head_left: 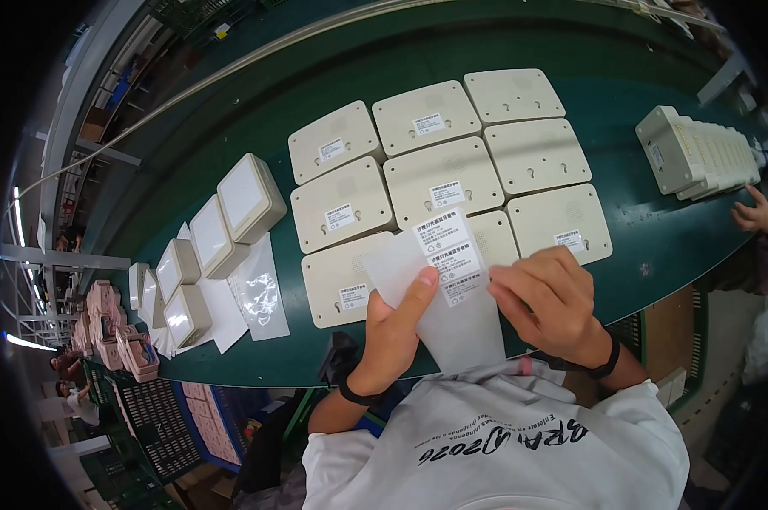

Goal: The person takes white plastic devices from a green crate and places them on a green table. They then peel stickers from a sheet and apply them to the back of each device before pressing small white pads onto the corners.

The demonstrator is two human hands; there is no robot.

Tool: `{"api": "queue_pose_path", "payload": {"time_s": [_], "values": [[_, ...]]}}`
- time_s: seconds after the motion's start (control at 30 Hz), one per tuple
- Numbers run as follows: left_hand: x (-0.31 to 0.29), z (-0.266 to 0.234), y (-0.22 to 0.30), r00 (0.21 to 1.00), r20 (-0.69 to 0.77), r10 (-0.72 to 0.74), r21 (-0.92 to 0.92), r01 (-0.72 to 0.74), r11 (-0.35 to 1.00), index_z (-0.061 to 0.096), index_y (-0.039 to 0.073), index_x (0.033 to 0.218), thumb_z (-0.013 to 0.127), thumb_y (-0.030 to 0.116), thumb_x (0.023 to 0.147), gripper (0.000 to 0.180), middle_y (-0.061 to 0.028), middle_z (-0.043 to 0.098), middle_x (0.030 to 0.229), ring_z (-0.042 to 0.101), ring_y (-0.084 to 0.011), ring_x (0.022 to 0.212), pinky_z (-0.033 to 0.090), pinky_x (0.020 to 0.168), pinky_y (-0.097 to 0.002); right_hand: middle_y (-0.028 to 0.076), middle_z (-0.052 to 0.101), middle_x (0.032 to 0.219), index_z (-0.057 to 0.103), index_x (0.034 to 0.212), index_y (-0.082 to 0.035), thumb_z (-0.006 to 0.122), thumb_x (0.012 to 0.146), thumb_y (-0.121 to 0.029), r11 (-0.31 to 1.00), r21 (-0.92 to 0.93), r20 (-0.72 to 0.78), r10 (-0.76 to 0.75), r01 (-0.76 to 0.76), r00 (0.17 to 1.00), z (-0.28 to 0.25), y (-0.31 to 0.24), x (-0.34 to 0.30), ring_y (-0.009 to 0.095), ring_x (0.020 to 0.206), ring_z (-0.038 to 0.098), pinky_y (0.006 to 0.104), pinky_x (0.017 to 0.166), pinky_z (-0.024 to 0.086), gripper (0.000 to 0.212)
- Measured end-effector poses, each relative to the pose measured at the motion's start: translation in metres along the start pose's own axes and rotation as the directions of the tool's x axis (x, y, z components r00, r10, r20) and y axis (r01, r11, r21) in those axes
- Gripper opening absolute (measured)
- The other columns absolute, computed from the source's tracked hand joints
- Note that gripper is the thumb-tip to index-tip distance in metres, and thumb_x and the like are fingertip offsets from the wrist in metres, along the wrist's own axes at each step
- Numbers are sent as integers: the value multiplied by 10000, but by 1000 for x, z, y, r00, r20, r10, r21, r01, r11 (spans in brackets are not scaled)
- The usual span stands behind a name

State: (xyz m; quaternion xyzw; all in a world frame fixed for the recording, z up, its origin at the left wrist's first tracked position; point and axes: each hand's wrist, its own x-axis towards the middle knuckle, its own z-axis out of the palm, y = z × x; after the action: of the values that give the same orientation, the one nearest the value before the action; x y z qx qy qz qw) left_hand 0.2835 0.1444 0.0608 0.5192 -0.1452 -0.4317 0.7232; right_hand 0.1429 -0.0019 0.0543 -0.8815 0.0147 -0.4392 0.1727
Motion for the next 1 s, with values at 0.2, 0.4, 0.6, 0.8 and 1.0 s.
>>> {"api": "queue_pose_path", "payload": {"time_s": [0.2,0.4,0.6,0.8,1.0], "values": [[-1,2,-5,999,-31,-15,-28,14,1000,589,-9,1284,597,188,1020,330,-61,654,1190,601,-117,1083,475,926,-269,45,636,859,726,920,-37,817,659,12,980,-167,61,-96,105,994,0,1,0,217,686,559,292,584,471,280],[1,1,-1,999,-35,-33,-141,28,990,585,-11,1292,578,178,1026,327,-66,656,1194,607,-127,1081,479,935,-275,68,647,877,631,1119,-13,818,733,-10,863,488,176,49,-131,983,-22,4,10,191,722,577,288,605,470,429],[-11,5,0,993,116,4,10,-5,1000,580,-15,1303,569,175,1029,334,-78,658,1210,617,-145,1090,485,945,-294,117,689,933,448,1294,8,804,789,11,855,410,123,293,-317,948,-13,2,12,174,773,604,281,641,493,618],[-17,4,-1,977,194,91,145,-121,982,558,-11,1329,563,184,1032,355,-82,640,1238,608,-160,1118,480,959,-309,138,702,986,500,1227,13,811,752,64,943,269,-5,206,-197,978,3,1,1,196,799,629,289,658,516,570],[-10,8,-10,1000,13,2,-103,-1,995,478,11,1399,555,213,1030,427,-88,582,1322,558,-178,1200,436,1017,-331,130,702,979,555,1170,10,799,740,96,995,83,-16,58,-57,998,8,-1,-2,221,798,639,305,648,528,502]]}}
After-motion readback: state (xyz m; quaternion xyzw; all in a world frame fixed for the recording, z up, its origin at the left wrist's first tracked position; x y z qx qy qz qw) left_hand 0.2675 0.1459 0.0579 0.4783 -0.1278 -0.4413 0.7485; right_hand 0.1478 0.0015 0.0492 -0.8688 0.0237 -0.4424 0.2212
